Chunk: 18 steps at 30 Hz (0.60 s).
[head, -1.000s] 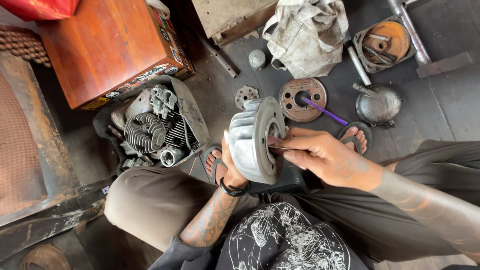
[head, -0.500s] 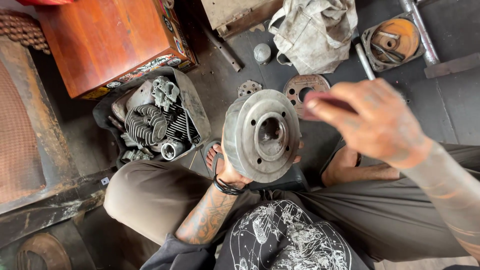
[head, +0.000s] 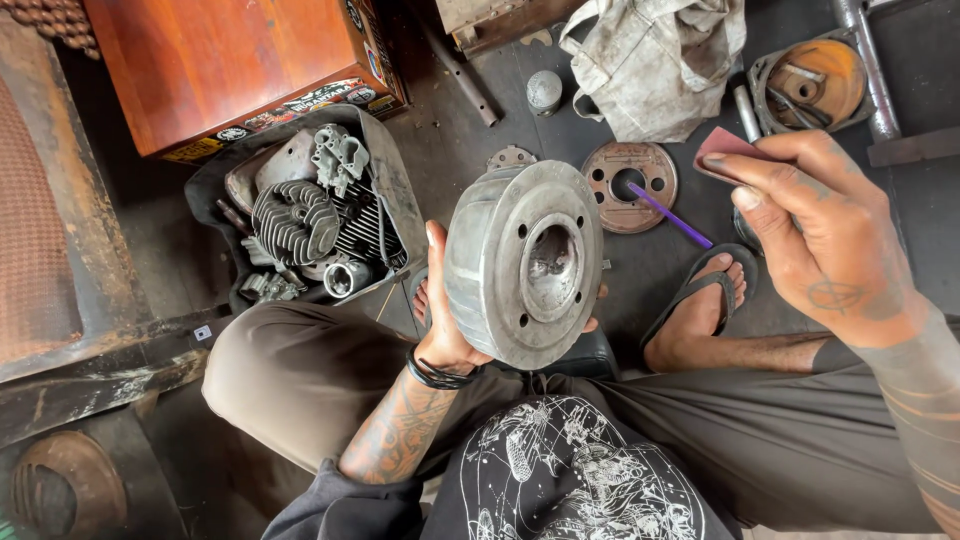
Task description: Sanding a circular metal motorcycle component with sandpaper to smooth the surface.
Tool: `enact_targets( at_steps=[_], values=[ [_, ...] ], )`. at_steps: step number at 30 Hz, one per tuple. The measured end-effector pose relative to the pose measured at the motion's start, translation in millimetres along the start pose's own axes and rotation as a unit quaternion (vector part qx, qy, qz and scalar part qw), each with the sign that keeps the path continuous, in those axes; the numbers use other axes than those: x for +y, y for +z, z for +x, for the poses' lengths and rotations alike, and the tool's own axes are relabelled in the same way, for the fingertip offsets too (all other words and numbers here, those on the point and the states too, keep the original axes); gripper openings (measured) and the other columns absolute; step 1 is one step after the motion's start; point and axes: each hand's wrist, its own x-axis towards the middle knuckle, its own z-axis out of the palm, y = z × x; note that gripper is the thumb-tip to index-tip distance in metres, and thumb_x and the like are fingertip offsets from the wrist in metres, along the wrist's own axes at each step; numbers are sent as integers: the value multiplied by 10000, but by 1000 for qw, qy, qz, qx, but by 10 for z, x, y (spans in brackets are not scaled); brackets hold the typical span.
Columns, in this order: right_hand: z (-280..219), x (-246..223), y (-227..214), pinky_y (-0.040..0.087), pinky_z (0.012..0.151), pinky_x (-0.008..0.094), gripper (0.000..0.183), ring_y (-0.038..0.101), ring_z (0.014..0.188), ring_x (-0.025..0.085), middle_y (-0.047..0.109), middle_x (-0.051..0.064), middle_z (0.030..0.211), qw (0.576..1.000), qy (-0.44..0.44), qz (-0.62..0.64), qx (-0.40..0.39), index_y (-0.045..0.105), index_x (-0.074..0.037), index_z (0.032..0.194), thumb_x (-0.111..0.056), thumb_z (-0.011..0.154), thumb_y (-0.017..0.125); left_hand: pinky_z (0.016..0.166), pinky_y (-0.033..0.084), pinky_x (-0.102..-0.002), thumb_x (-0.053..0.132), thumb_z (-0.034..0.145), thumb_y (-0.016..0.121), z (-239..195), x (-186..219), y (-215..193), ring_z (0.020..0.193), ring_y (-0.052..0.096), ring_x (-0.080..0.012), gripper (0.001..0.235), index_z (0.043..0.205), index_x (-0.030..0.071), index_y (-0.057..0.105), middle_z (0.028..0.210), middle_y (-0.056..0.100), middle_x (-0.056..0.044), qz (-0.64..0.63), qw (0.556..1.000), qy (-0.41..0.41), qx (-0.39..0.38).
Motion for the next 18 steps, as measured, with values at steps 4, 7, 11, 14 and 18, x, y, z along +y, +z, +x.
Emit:
enact_targets(
  at_steps=[4, 7, 11, 14, 18],
  values=[
    [-4, 11, 27, 417, 690, 326, 247, 488, 758, 216, 586, 198, 1195, 1000, -4, 20, -1, 690, 136, 1286, 156, 1048, 627, 1036, 404, -766, 839, 855, 381, -54, 20, 19, 1342, 395, -614, 1120, 1679, 116, 148, 1587, 293, -336, -44, 998, -25, -27],
    [-16, 28, 67, 418, 710, 319, 241, 494, 789, 219, 592, 206, 1196, 999, 9, 52, 1, 673, 152, 1281, 133, 1051, 605, 1029, 401, -777, 825, 791, 452, -81, 37, -23, 1342, 372, -636, 1156, 1678, 146, 157, 1600, 279, -325, -50, 997, -56, -27],
    [-43, 20, 208, 440, 854, 324, 261, 541, 954, 253, 552, 229, 1282, 990, 48, 124, 53, 619, 172, 1338, 89, 1106, 531, 1017, 392, -796, 815, 760, 498, -54, 21, -32, 1351, 334, -658, 1164, 1672, 171, 169, 1613, 258, -312, -52, 995, -81, -21],
    [-34, 43, 327, 465, 968, 345, 292, 557, 1052, 262, 524, 223, 1326, 970, 78, 218, 79, 555, 176, 1357, 29, 1113, 489, 1008, 399, -789, 819, 768, 479, -23, 27, -5, 1356, 330, -649, 1152, 1664, 166, 166, 1612, 243, -316, -19, 996, -85, -12],
    [-21, 8, 437, 464, 1030, 311, 380, 563, 1117, 223, 531, 158, 1274, 914, 131, 376, 77, 494, 117, 1442, -3, 1084, 445, 998, 406, -783, 824, 775, 460, 88, -25, 35, 1361, 325, -639, 1142, 1656, 160, 164, 1612, 229, -321, 13, 995, -94, -5]
  ],
)
